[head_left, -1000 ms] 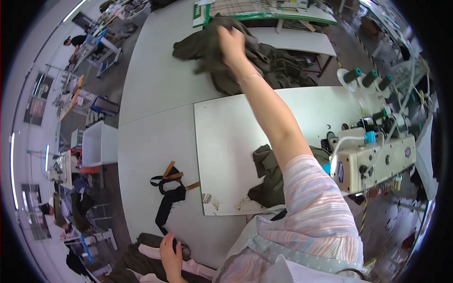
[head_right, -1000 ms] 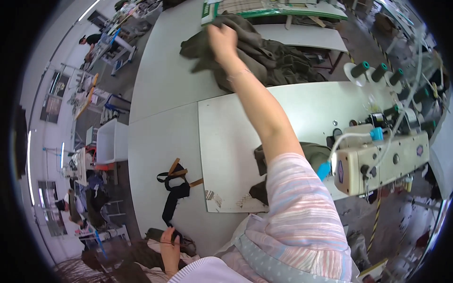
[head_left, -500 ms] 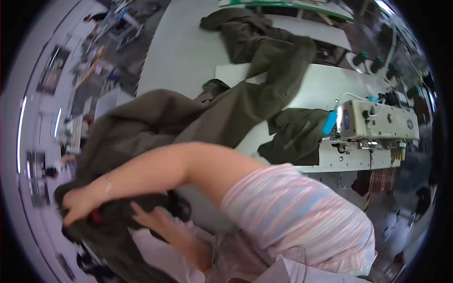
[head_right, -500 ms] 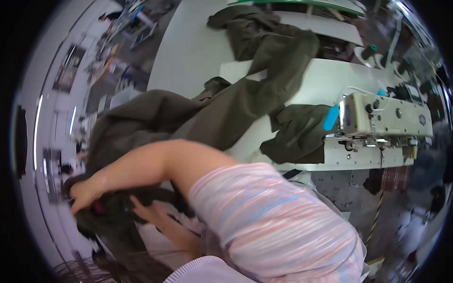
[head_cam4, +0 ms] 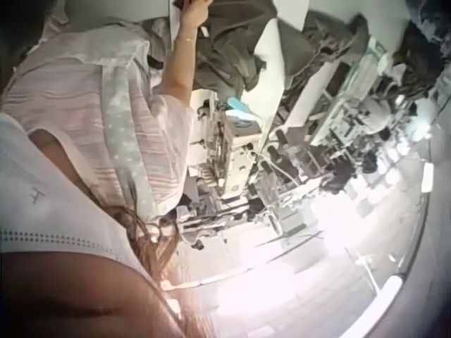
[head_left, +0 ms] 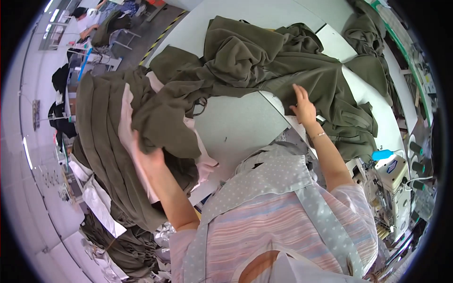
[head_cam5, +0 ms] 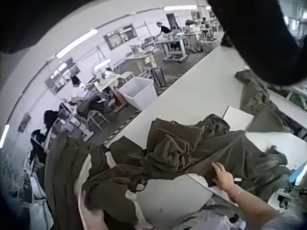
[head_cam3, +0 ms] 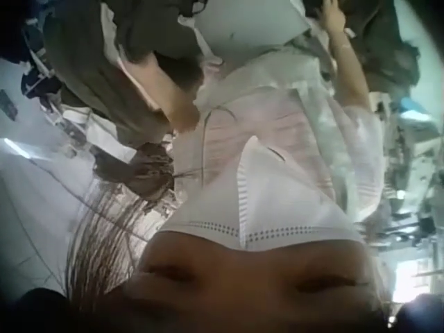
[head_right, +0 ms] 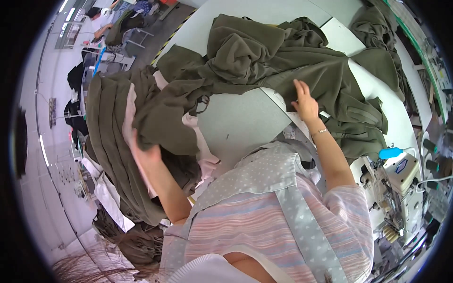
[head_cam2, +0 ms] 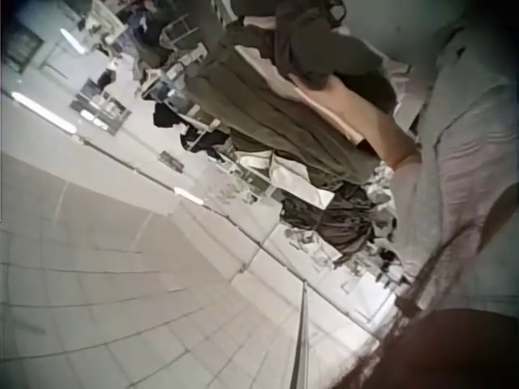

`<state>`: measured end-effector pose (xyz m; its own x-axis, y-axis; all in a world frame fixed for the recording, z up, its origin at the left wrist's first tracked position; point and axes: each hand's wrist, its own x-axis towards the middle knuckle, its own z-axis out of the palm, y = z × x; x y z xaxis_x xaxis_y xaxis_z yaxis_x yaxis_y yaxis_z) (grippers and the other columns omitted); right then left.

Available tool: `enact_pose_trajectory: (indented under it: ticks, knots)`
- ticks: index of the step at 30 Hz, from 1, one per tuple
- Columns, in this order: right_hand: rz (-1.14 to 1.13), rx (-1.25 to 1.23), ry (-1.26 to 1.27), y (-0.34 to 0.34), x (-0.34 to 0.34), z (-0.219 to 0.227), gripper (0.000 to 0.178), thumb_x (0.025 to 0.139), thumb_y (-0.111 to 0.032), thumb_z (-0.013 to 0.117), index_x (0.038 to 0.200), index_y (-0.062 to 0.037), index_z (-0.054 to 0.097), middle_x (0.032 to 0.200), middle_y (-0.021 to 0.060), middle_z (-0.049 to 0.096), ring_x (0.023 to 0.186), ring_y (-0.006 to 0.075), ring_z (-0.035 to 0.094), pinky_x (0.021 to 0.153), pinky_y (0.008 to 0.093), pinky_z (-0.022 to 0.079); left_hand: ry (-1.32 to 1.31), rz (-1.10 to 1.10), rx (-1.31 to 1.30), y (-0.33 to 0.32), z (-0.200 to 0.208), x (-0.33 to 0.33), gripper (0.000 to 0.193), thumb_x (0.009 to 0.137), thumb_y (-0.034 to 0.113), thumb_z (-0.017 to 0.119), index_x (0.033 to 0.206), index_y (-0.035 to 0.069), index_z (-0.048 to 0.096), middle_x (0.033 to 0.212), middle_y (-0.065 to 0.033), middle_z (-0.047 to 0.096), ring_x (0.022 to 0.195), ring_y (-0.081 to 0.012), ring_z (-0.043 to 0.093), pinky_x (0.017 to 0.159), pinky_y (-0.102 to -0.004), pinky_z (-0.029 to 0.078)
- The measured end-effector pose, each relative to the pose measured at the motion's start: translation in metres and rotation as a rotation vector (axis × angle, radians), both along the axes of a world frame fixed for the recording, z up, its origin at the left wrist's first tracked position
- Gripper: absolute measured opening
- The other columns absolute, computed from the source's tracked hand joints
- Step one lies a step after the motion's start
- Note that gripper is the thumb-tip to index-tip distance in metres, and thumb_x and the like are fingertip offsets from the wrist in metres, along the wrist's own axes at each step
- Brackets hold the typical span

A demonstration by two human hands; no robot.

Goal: Inspecting and organizing olive green jackets on a workbench in a sewing factory.

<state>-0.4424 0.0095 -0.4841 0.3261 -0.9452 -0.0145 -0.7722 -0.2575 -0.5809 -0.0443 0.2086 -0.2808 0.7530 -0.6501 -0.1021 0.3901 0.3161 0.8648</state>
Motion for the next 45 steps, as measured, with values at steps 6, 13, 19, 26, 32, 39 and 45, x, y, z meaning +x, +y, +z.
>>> enact_pose_trajectory:
  ticks: [6, 13, 19, 26, 32, 39, 45]
  knots:
    - [0.117, -0.045, 0.195, -0.042, -0.006, -0.030, 0.044, 0.074, -0.008, 0.069, 0.116, -0.0101, 0.055, 0.117, 0.0076, 0.055, 0.083, 0.0301, 0.063, 0.071, 0.0409, 0.052, -0.407, 0.142, -0.173, -0.034, 0.106, 0.050, 0.044, 0.095, 0.019, 0.042, 0.128, -0.010, 0.041, 0.130, -0.0229, 0.046, 0.121, -0.0297, 0.046, 0.105, -0.0448, 0.036]
    - [0.178, 0.239, -0.134, -0.098, -0.035, 0.067, 0.013, 0.077, -0.002, 0.064, 0.091, -0.0019, 0.064, 0.085, 0.0098, 0.066, 0.058, 0.0217, 0.064, 0.055, 0.0336, 0.051, -1.495, -0.175, 0.469, -0.179, 0.020, -0.007, 0.039, 0.080, 0.017, 0.056, 0.115, 0.005, 0.046, 0.110, -0.0154, 0.050, 0.104, -0.0333, 0.046, 0.092, -0.0367, 0.039]
    - [0.344, 0.545, 0.033, -0.124, -0.023, 0.201, 0.009, 0.081, -0.003, 0.061, 0.090, 0.0000, 0.064, 0.073, 0.0075, 0.065, 0.052, 0.0161, 0.063, 0.048, 0.0291, 0.048, -1.864, -0.759, 0.702, -0.140, -0.161, -0.112, 0.044, 0.076, 0.024, 0.068, 0.117, 0.013, 0.055, 0.105, -0.0057, 0.057, 0.109, -0.0265, 0.048, 0.099, -0.0535, 0.031]
    - [0.236, 0.784, 0.132, -0.123, -0.054, 0.168, 0.017, 0.084, -0.013, 0.062, 0.092, 0.0029, 0.060, 0.072, 0.0076, 0.065, 0.053, 0.0161, 0.064, 0.045, 0.0273, 0.046, -1.755, -0.776, 0.657, -0.085, -0.156, -0.104, 0.030, 0.077, 0.011, 0.061, 0.107, 0.014, 0.063, 0.090, -0.0062, 0.056, 0.089, -0.0255, 0.053, 0.078, -0.0396, 0.044]
    - [-0.472, 0.428, -0.015, -0.042, -0.086, 0.041, 0.033, 0.084, -0.026, 0.065, 0.098, 0.0028, 0.059, 0.072, 0.0114, 0.065, 0.050, 0.0196, 0.063, 0.048, 0.0329, 0.049, -1.810, -0.805, 0.830, -0.051, -0.191, -0.120, 0.044, 0.080, 0.005, 0.052, 0.122, 0.019, 0.056, 0.111, -0.0083, 0.054, 0.099, -0.0269, 0.052, 0.083, -0.0383, 0.044]
    - [-0.812, 0.099, -0.052, -0.006, -0.106, -0.035, 0.044, 0.077, -0.030, 0.070, 0.103, 0.0019, 0.054, 0.075, 0.0161, 0.065, 0.065, 0.0244, 0.066, 0.061, 0.0346, 0.052, -1.816, -0.981, 0.842, -0.062, -0.193, -0.146, 0.050, 0.077, 0.004, 0.059, 0.127, 0.013, 0.051, 0.128, -0.0095, 0.046, 0.112, -0.0296, 0.046, 0.092, -0.0423, 0.039]
    - [-0.810, -0.072, -0.254, 0.016, -0.104, -0.031, 0.041, 0.077, -0.019, 0.067, 0.108, 0.0020, 0.051, 0.073, 0.0125, 0.065, 0.062, 0.0218, 0.063, 0.060, 0.0313, 0.049, -1.767, -0.967, 0.661, -0.094, -0.178, -0.176, 0.057, 0.077, 0.003, 0.059, 0.132, 0.010, 0.044, 0.134, -0.0094, 0.042, 0.122, -0.0298, 0.040, 0.098, -0.0426, 0.035]
